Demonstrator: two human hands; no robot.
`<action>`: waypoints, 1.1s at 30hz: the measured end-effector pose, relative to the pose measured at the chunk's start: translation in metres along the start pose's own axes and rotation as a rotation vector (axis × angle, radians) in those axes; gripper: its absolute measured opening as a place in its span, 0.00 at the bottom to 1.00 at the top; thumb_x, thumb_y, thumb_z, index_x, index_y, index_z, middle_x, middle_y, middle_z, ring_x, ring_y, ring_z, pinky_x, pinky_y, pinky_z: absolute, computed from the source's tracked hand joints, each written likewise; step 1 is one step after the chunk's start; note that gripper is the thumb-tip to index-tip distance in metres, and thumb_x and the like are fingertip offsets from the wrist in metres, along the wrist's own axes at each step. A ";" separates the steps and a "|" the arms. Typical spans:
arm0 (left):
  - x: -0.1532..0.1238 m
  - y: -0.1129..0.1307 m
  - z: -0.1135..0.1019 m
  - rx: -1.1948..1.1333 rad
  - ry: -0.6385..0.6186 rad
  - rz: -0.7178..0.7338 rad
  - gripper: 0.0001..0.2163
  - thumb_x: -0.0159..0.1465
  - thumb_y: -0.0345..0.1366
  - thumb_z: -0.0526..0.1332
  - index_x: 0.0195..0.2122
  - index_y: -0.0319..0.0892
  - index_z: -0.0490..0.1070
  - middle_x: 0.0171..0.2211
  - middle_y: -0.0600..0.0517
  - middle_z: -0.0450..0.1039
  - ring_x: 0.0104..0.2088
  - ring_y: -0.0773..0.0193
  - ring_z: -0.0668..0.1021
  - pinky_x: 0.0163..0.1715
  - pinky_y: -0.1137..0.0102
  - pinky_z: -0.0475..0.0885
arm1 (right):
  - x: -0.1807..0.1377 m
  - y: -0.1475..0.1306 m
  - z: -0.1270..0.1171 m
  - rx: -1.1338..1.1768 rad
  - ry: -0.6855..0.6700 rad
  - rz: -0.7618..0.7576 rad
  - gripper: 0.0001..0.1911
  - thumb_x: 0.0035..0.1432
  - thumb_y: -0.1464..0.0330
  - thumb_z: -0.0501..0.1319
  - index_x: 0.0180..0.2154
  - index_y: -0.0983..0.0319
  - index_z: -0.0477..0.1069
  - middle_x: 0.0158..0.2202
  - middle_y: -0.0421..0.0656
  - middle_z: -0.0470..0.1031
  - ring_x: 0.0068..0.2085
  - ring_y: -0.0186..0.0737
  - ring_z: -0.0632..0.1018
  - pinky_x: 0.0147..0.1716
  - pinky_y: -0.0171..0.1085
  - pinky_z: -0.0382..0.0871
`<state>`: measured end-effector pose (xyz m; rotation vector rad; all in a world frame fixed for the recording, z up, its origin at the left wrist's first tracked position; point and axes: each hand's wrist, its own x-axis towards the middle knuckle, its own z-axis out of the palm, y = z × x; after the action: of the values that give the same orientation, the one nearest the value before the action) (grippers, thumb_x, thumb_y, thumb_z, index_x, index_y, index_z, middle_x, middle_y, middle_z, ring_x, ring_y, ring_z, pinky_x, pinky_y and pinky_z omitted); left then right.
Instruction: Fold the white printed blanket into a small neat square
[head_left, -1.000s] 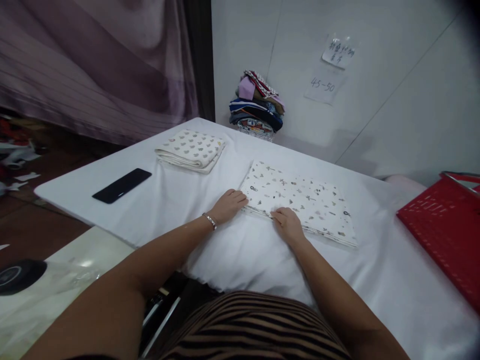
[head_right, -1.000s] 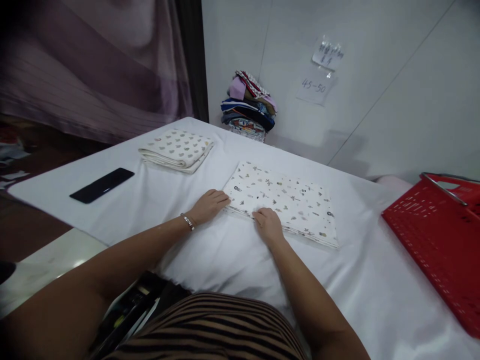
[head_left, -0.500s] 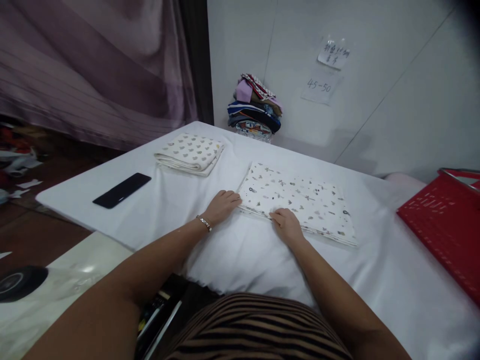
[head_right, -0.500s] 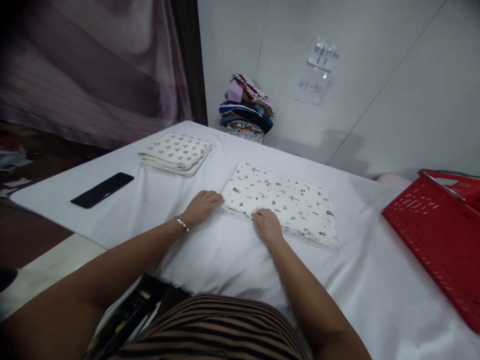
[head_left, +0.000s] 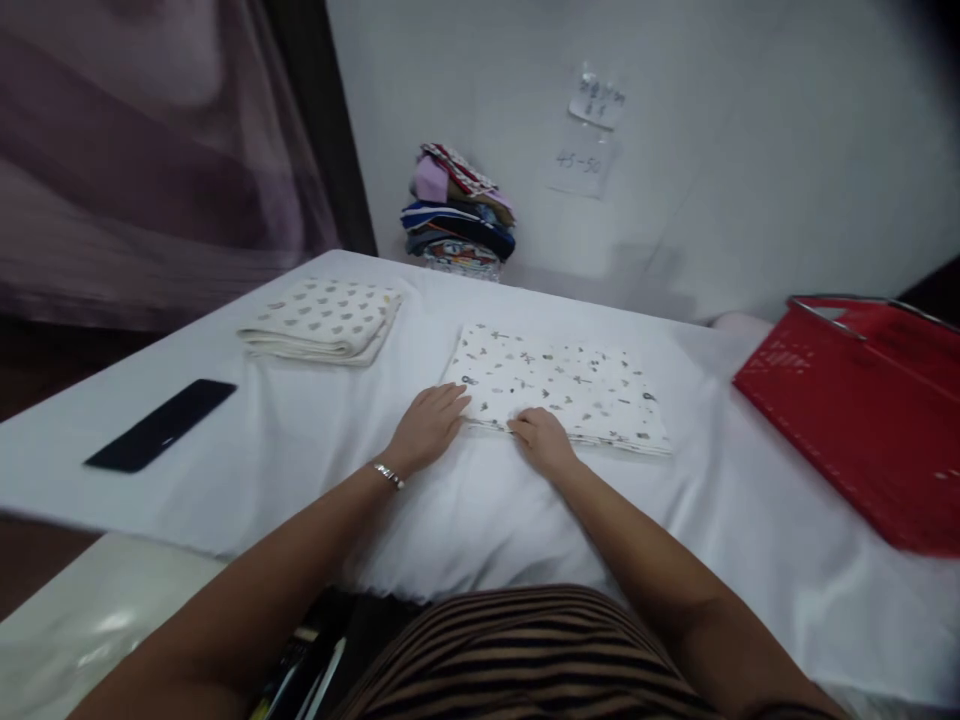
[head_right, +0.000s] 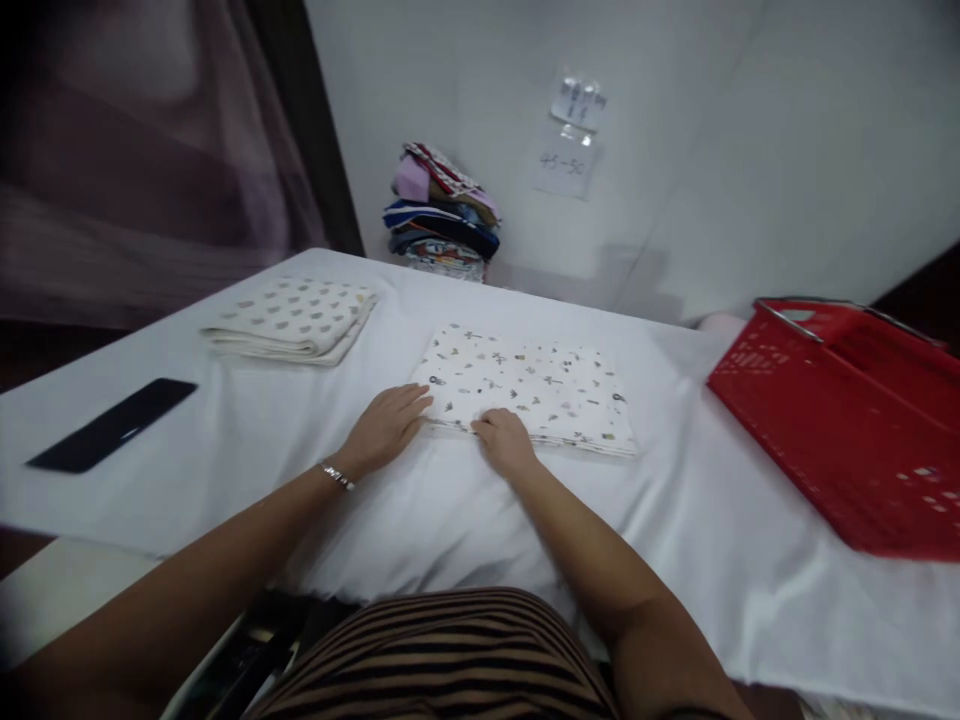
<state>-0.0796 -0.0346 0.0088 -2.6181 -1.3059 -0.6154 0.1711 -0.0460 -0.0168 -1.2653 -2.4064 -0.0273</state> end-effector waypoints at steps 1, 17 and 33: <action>0.000 0.001 0.004 0.011 -0.024 0.020 0.17 0.64 0.37 0.50 0.52 0.40 0.66 0.56 0.45 0.65 0.58 0.56 0.64 0.55 0.58 0.60 | 0.000 0.000 0.000 -0.001 -0.001 0.003 0.13 0.60 0.71 0.53 0.42 0.59 0.75 0.39 0.46 0.73 0.39 0.42 0.70 0.39 0.39 0.62; 0.001 -0.021 0.037 0.003 -0.071 0.078 0.25 0.63 0.45 0.45 0.53 0.34 0.65 0.57 0.40 0.63 0.60 0.51 0.60 0.58 0.57 0.58 | -0.087 0.079 -0.073 0.117 0.292 0.353 0.11 0.56 0.72 0.54 0.38 0.61 0.73 0.43 0.47 0.74 0.46 0.40 0.72 0.47 0.42 0.65; 0.000 -0.020 0.040 -0.035 -0.030 0.048 0.26 0.61 0.46 0.44 0.53 0.36 0.64 0.56 0.43 0.64 0.61 0.53 0.60 0.59 0.57 0.58 | -0.116 0.137 -0.126 0.536 -0.093 1.401 0.13 0.50 0.64 0.64 0.22 0.63 0.66 0.17 0.38 0.71 0.17 0.29 0.69 0.17 0.29 0.60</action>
<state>-0.0831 -0.0099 -0.0284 -2.6877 -1.2480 -0.5993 0.3825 -0.0828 0.0313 -2.2858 -0.9717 0.9788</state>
